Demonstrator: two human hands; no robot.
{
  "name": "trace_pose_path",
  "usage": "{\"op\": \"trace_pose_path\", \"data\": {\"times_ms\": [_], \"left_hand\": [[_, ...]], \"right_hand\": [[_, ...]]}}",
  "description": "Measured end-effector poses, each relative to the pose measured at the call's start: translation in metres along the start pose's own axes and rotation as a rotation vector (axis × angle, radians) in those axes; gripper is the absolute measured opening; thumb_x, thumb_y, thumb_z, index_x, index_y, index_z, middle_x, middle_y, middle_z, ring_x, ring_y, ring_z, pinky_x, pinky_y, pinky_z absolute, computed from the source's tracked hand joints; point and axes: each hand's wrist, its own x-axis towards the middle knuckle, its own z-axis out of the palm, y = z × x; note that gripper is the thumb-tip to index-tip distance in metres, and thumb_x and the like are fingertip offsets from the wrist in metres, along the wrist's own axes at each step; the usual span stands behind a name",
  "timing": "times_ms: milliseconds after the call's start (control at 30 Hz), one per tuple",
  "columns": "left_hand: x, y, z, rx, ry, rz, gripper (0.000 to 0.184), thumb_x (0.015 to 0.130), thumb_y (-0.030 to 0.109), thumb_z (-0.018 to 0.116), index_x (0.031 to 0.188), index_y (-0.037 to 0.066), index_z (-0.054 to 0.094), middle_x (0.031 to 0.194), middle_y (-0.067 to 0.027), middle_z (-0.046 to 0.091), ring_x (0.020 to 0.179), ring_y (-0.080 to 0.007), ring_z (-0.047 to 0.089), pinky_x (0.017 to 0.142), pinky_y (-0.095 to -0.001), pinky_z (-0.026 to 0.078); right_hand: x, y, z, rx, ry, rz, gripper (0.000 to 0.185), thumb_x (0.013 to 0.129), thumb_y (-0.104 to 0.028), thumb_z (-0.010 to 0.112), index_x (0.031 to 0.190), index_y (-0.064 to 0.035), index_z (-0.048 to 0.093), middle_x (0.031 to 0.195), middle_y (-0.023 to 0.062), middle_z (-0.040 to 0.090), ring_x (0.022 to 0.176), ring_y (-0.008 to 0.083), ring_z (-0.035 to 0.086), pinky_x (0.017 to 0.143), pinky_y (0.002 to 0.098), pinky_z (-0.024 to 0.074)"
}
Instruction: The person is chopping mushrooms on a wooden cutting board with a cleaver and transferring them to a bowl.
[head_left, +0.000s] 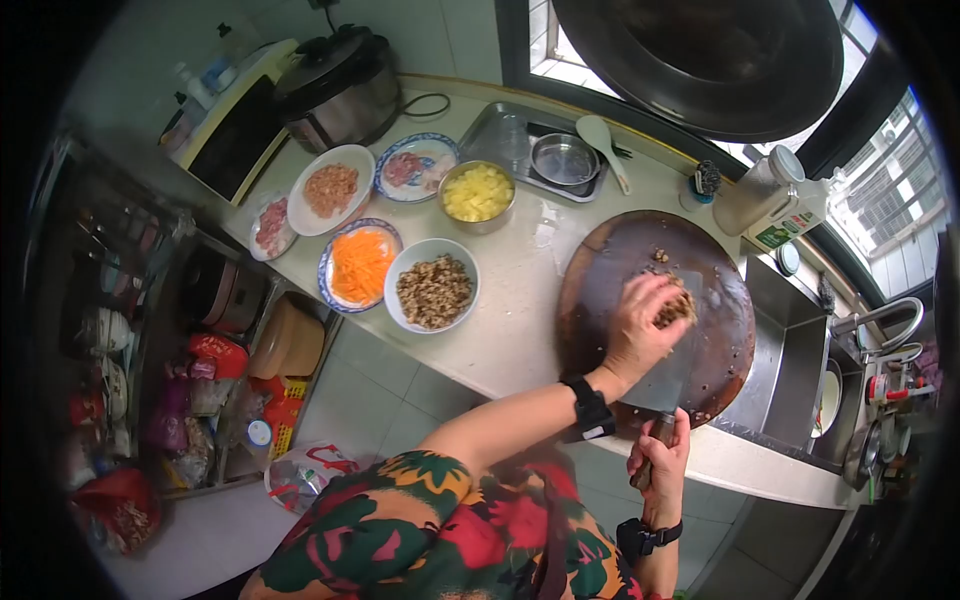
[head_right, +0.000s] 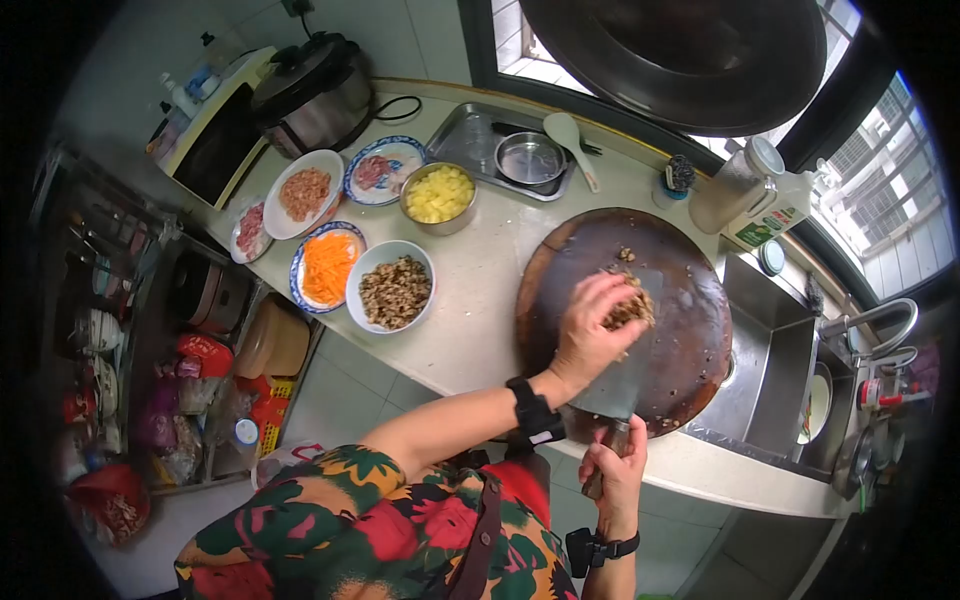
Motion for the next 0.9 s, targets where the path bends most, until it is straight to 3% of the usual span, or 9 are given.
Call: {"op": "trace_pose_path", "data": {"times_ms": [267, 500, 567, 600, 633, 733, 833, 867, 900], "left_hand": [[0.009, -0.053, -0.161, 0.267, 0.147, -0.199, 0.033, 0.073, 0.019, 0.066, 0.102, 0.004, 0.065, 0.108, -0.0122, 0.06, 0.104, -0.0255, 0.053, 0.093, -0.0346, 0.04], [0.009, -0.096, -0.24, 0.038, 0.182, -0.45, 0.037, 0.076, 0.027, 0.062, 0.103, 0.002, 0.062, 0.115, -0.0181, 0.055, 0.11, -0.0307, 0.048, 0.096, -0.0368, 0.035], [0.011, -0.098, -0.248, 0.102, 0.098, -0.37, 0.041, 0.075, 0.028, 0.063, 0.107, 0.002, 0.06, 0.119, -0.0198, 0.052, 0.115, -0.0328, 0.045, 0.099, -0.0372, 0.033], [0.013, -0.096, -0.251, 0.142, 0.042, -0.308, 0.042, 0.075, 0.03, 0.064, 0.108, 0.005, 0.06, 0.121, -0.0185, 0.051, 0.12, -0.0338, 0.041, 0.102, -0.0451, 0.028], [0.014, -0.093, -0.251, 0.135, 0.045, -0.303, 0.042, 0.075, 0.03, 0.064, 0.108, 0.005, 0.06, 0.121, -0.0185, 0.051, 0.12, -0.0338, 0.041, 0.102, -0.0451, 0.028], [0.011, -0.081, -0.245, 0.572, -0.054, -0.044, 0.035, 0.076, 0.031, 0.065, 0.106, 0.014, 0.063, 0.119, -0.0112, 0.053, 0.121, -0.0318, 0.04, 0.101, -0.0614, 0.02], [0.014, -0.088, -0.246, 0.648, -0.18, 0.082, 0.032, 0.078, 0.027, 0.063, 0.108, 0.014, 0.061, 0.119, -0.01, 0.055, 0.121, -0.0313, 0.041, 0.102, -0.0571, 0.02], [0.016, -0.091, -0.245, 0.67, -0.122, 0.189, 0.024, 0.08, 0.022, 0.06, 0.101, 0.011, 0.061, 0.107, -0.0106, 0.059, 0.109, -0.0314, 0.049, 0.097, -0.0516, 0.031], [0.016, -0.096, -0.244, 0.664, -0.126, 0.19, 0.024, 0.08, 0.022, 0.06, 0.101, 0.011, 0.061, 0.107, -0.0106, 0.059, 0.109, -0.0314, 0.049, 0.097, -0.0516, 0.031]], "right_hand": [[0.012, 0.018, 0.117, -0.058, -0.363, 0.217, 0.047, 0.072, 0.004, 0.057, 0.115, -0.0047, 0.04, 0.076, 0.0066, 0.053, 0.047, 0.0144, 0.052, 0.037, 0.0269, 0.0438], [0.028, 0.027, 0.189, -0.043, -0.44, 0.392, 0.027, 0.075, 0.0, 0.054, 0.1, -0.0036, 0.045, 0.071, 0.0061, 0.052, 0.047, 0.0127, 0.052, 0.037, 0.0254, 0.0448], [0.031, 0.026, 0.197, -0.02, -0.435, 0.394, 0.025, 0.075, 0.0, 0.054, 0.098, -0.004, 0.045, 0.071, 0.0059, 0.052, 0.047, 0.0129, 0.052, 0.037, 0.0254, 0.0454], [0.031, 0.023, 0.201, -0.032, -0.417, 0.402, 0.025, 0.075, 0.001, 0.052, 0.098, -0.0037, 0.045, 0.072, 0.0069, 0.052, 0.046, 0.0132, 0.052, 0.037, 0.0248, 0.0444], [0.03, 0.021, 0.204, -0.043, -0.4, 0.408, 0.024, 0.074, 0.002, 0.051, 0.097, -0.0033, 0.045, 0.072, 0.0079, 0.053, 0.046, 0.0134, 0.051, 0.036, 0.0243, 0.0433], [0.029, 0.019, 0.208, -0.073, -0.385, 0.395, 0.025, 0.073, 0.003, 0.052, 0.097, -0.0036, 0.045, 0.07, 0.007, 0.053, 0.044, 0.0131, 0.05, 0.036, 0.0243, 0.0436], [0.029, 0.019, 0.204, -0.112, -0.393, 0.38, 0.026, 0.073, 0.001, 0.054, 0.098, -0.0039, 0.046, 0.069, 0.006, 0.052, 0.045, 0.0129, 0.051, 0.036, 0.0249, 0.0438], [0.028, 0.019, 0.2, -0.138, -0.41, 0.378, 0.026, 0.074, 0.0, 0.055, 0.097, -0.0042, 0.046, 0.068, 0.0054, 0.051, 0.046, 0.0128, 0.052, 0.036, 0.0253, 0.0442], [0.026, 0.018, 0.197, -0.138, -0.403, 0.376, 0.026, 0.074, 0.0, 0.055, 0.097, -0.0042, 0.046, 0.068, 0.0054, 0.051, 0.046, 0.0128, 0.052, 0.036, 0.0253, 0.0442]]}}
